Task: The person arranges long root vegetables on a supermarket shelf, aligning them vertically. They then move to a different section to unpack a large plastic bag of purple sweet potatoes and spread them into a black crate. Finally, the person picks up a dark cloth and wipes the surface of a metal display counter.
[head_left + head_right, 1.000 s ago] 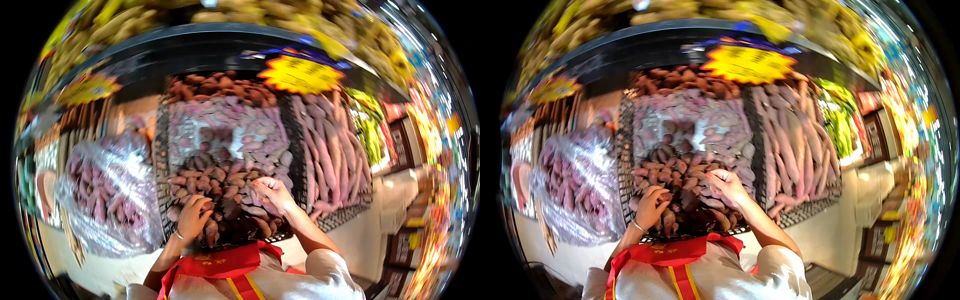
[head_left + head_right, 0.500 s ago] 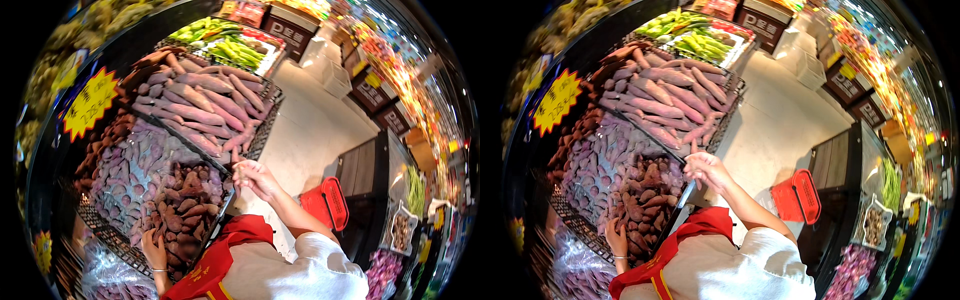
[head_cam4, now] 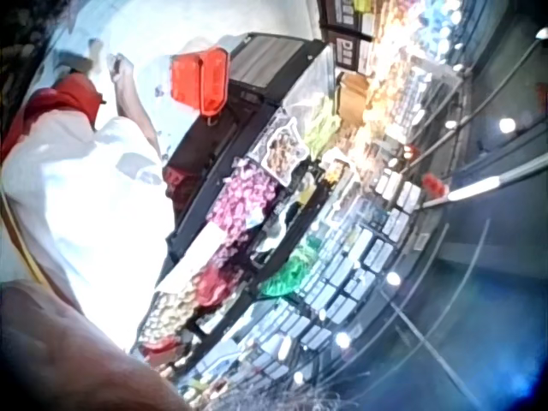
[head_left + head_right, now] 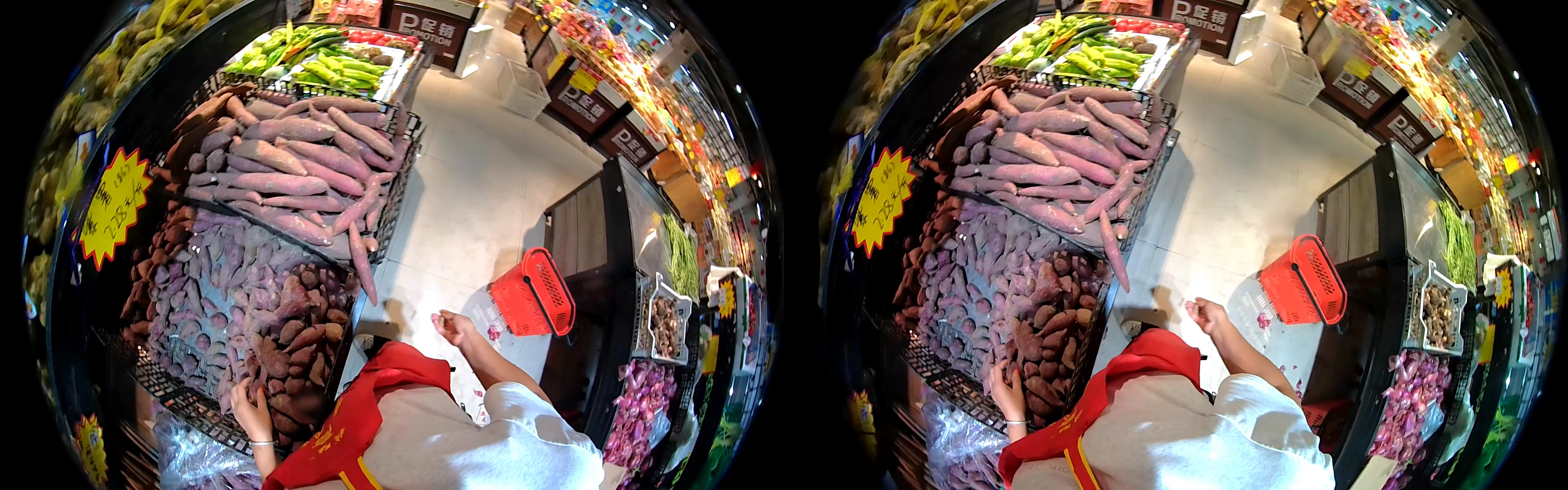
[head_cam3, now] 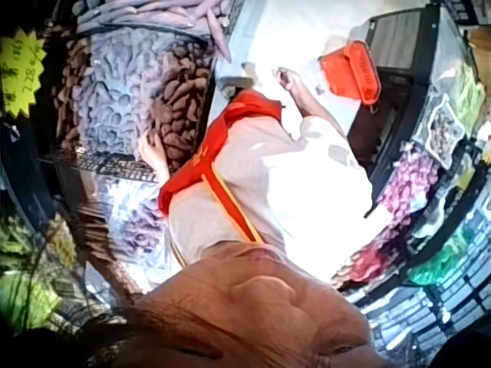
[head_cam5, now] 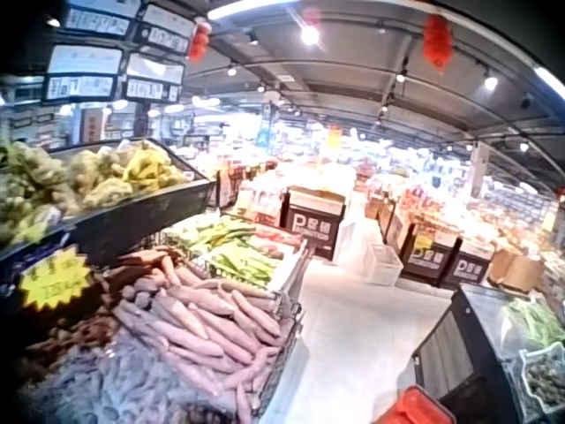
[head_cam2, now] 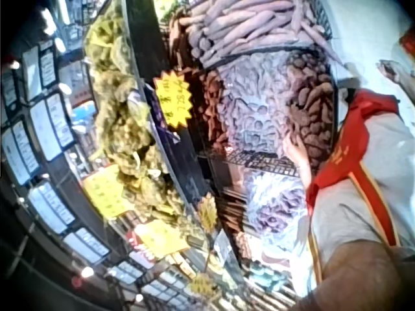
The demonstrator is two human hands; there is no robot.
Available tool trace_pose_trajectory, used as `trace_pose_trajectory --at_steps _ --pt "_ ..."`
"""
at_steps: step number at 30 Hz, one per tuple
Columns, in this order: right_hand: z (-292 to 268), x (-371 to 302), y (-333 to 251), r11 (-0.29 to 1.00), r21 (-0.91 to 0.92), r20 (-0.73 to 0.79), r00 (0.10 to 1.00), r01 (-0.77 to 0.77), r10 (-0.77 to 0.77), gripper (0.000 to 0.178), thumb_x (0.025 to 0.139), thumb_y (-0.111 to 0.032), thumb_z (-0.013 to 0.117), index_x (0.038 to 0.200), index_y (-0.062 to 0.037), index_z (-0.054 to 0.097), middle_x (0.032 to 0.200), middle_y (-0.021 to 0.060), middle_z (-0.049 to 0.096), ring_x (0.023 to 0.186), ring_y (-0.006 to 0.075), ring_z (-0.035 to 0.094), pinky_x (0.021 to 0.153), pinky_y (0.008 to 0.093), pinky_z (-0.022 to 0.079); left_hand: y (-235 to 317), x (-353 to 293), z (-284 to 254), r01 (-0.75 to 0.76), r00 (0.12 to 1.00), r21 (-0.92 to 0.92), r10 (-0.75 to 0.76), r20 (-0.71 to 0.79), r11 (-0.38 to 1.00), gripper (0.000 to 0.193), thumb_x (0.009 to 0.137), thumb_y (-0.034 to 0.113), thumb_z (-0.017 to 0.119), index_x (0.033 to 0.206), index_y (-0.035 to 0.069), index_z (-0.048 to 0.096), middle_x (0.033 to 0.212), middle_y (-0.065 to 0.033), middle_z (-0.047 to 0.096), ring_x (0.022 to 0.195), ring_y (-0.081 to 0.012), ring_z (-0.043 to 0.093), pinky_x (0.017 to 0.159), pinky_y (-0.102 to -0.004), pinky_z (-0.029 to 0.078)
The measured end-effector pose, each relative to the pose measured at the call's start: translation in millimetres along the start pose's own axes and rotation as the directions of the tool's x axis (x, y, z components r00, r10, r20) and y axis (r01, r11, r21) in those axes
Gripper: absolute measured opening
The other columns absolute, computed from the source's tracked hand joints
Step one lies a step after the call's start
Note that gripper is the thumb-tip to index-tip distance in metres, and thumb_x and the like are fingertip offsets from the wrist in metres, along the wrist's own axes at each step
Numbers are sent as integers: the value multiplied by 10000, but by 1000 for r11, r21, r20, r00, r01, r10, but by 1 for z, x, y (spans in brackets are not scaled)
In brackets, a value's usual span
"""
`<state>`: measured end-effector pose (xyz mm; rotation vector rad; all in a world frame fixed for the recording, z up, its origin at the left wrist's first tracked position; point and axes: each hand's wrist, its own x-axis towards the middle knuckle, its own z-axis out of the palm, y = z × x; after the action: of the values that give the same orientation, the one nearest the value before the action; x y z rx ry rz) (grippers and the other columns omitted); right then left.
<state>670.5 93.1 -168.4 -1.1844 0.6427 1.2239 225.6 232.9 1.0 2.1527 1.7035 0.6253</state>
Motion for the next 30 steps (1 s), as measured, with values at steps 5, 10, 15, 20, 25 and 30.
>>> trace_pose_trajectory --at_steps 5,10,15,20,25,30 --pt "-58 54 -40 992 21 -81 990 121 -119 114 877 -61 429 889 29 497 837 168 589 750 250 599 669 323 547 5 2 -3 7 1000 2 -7 21 1000 305 714 39 610 1012 30 546 989 -145 541 949 -340 492 845 -388 379" --pt "-13 35 -72 963 -181 -123 967 197 -221 58 873 -53 469 873 -51 527 810 110 607 677 190 601 608 295 532 8 -3 -6 57 998 -12 -57 -7 998 316 726 62 604 1038 37 556 1034 -138 540 979 -330 486 867 -375 375" --pt "16 50 -92 892 -337 51 952 300 -301 98 846 21 482 932 -23 501 832 144 602 690 205 605 605 316 557 15 -1 -9 110 994 -72 -110 0 991 344 709 44 614 1047 41 554 1044 -142 532 982 -332 484 869 -377 375" --pt "52 76 -122 832 -274 -132 838 483 -530 388 839 10 452 1208 -35 343 973 142 573 628 196 547 560 309 528 14 0 -8 149 989 -127 -149 11 981 360 693 36 622 1048 46 558 1034 -133 527 986 -323 470 869 -385 369" --pt "159 45 -149 486 -316 211 559 815 -801 207 828 -40 502 1035 -43 486 829 36 529 707 109 504 538 236 437 1 -3 -20 179 984 -203 -175 38 963 338 710 77 630 1041 51 565 1023 -135 536 965 -338 482 860 -392 380" --pt "340 -113 -77 52 -57 648 76 997 -757 201 861 -9 475 1056 2 521 987 57 559 787 93 502 704 209 419 -19 14 -35 301 950 -411 -232 210 861 295 762 91 611 1049 48 559 924 -104 543 694 -202 557 650 -304 442"
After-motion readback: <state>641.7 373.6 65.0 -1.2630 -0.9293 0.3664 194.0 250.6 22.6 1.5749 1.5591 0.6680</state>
